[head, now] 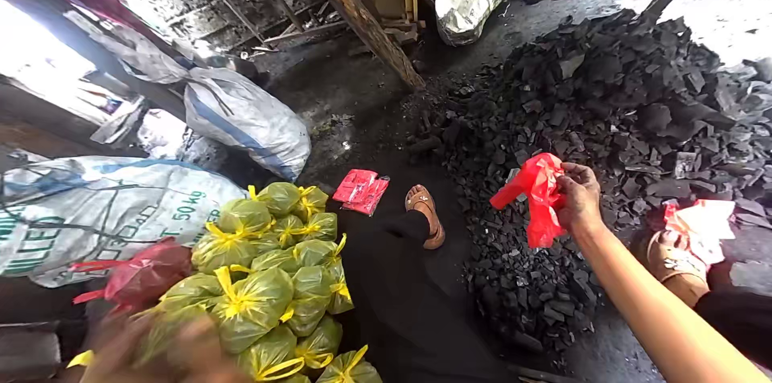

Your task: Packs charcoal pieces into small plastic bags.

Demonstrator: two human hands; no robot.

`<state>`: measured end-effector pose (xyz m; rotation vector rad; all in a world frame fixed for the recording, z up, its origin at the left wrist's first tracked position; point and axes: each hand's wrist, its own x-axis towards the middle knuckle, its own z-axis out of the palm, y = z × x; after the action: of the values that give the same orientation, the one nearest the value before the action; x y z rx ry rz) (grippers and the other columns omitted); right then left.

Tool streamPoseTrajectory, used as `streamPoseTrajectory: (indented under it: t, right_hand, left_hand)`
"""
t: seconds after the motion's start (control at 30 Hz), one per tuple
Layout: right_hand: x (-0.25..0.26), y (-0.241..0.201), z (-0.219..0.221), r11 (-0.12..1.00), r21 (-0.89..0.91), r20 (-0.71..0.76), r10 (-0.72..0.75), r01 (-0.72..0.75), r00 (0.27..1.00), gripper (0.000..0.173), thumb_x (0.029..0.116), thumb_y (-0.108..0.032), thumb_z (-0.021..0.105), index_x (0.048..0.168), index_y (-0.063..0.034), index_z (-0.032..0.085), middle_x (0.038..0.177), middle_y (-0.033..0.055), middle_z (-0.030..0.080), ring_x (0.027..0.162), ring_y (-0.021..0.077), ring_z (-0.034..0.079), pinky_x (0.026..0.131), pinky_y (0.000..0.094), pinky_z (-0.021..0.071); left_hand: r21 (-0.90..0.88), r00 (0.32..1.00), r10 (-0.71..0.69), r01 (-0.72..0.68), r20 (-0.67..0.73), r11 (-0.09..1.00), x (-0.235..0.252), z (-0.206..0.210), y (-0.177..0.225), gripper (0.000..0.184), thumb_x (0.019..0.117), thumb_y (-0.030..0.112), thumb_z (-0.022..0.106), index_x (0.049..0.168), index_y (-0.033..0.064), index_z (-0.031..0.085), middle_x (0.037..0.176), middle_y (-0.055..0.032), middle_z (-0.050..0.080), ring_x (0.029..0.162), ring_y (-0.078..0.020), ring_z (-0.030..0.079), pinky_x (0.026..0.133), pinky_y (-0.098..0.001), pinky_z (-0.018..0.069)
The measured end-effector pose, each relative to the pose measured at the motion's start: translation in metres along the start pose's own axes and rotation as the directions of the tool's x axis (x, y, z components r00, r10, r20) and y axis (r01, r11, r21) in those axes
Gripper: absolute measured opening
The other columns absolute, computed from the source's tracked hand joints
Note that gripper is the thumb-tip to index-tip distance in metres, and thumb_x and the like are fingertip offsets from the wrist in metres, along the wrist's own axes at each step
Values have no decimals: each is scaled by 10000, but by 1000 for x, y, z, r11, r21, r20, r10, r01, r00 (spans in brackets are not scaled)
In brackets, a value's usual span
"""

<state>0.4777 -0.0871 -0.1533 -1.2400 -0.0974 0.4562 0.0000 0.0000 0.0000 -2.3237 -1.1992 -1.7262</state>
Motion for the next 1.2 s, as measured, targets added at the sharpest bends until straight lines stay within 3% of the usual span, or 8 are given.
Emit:
streamPoseTrajectory:
  t: [0.07, 0.2, 0.33, 0.57, 0.77, 0.9, 1.1, 1.2]
  right_hand:
    - [-10, -2, 9, 997, -37, -5, -72, 72, 997, 329, 946, 46, 559, 1263, -27, 510, 950, 41, 545, 760, 80, 589, 691, 271, 546]
    - [-26, -9, 7, 973, -169, 48, -150, 156, 988, 281, 995, -45, 569, 1268, -23, 506, 1020, 87, 553, 854, 135, 578, 764, 342, 521]
    - [3, -6, -25, 985, -127, -104, -133, 119, 986, 248, 946, 50, 575, 1189, 20, 544, 998, 86, 563, 829, 108, 586, 751, 290, 530]
    - [66, -18, -160, 991, -90, -565, -132, 98, 815, 425, 928, 93, 505, 1348, 39, 465, 1184, 124, 550, 953, 119, 586, 827, 318, 536]
    - [40, -5, -87, 987, -92, -250, -150, 131, 956, 372, 1000, -31, 498, 1361, 49, 459, 1211, 155, 569, 979, 144, 606, 855, 352, 547]
    - [42, -1, -52, 997, -17, -223, -77, 75, 972, 252, 943, 107, 504, 1178, 34, 561, 1004, 66, 602, 812, 60, 606, 733, 237, 538]
    - [96, -21, -160, 923, -385, -533, -229, 8, 815, 484, 937, 28, 560, 1403, 83, 442, 1287, 255, 566, 1141, 270, 593, 972, 403, 510]
    - [109, -51, -223, 643, -749, -506, -398, -161, 765, 419, 975, -28, 491, 1375, 90, 527, 1447, 345, 480, 1378, 469, 467, 1123, 594, 388]
  left_hand:
    - [-241, 915, -123, 228, 384, 943, -11, 109, 72, 590, 993, 376, 641, 1388, -29, 473, 1356, -63, 568, 1200, -72, 573, 999, -285, 511]
    - [-115, 347, -59, 459, 936, 881, -67, 249, 179, 1007, 828, 481, 821, 1561, -15, 339, 1548, -288, 404, 1362, -419, 497, 1076, -594, 456]
    - [-89, 231, -26, 472, 973, 877, -69, 293, 191, 399, 1083, 304, 513, 1291, -18, 624, 1065, -217, 722, 965, -358, 707, 878, -560, 554]
    - [-202, 483, -137, 584, 865, 786, 13, 289, 130, 472, 1126, 369, 323, 1311, -20, 516, 1030, -160, 663, 888, -232, 671, 829, -431, 569]
    - [-181, 143, 119, 594, 983, 783, -76, 343, 225, 998, 871, 347, 814, 1621, 68, 218, 1575, -269, 374, 1393, -416, 457, 1107, -587, 427]
    - [-146, 228, 15, 572, 974, 807, -84, 375, 221, 320, 1034, 183, 599, 1268, -33, 616, 1068, -248, 692, 962, -366, 688, 863, -567, 548]
    - [-102, 382, -44, 354, 923, 930, 54, 341, 122, 311, 1058, 195, 557, 1252, -34, 636, 1133, -231, 685, 1029, -321, 680, 936, -561, 534]
    - [-78, 495, -126, 371, 860, 925, 93, 308, 79, 300, 1072, 191, 531, 1260, -32, 603, 1083, -188, 664, 919, -233, 650, 860, -486, 539]
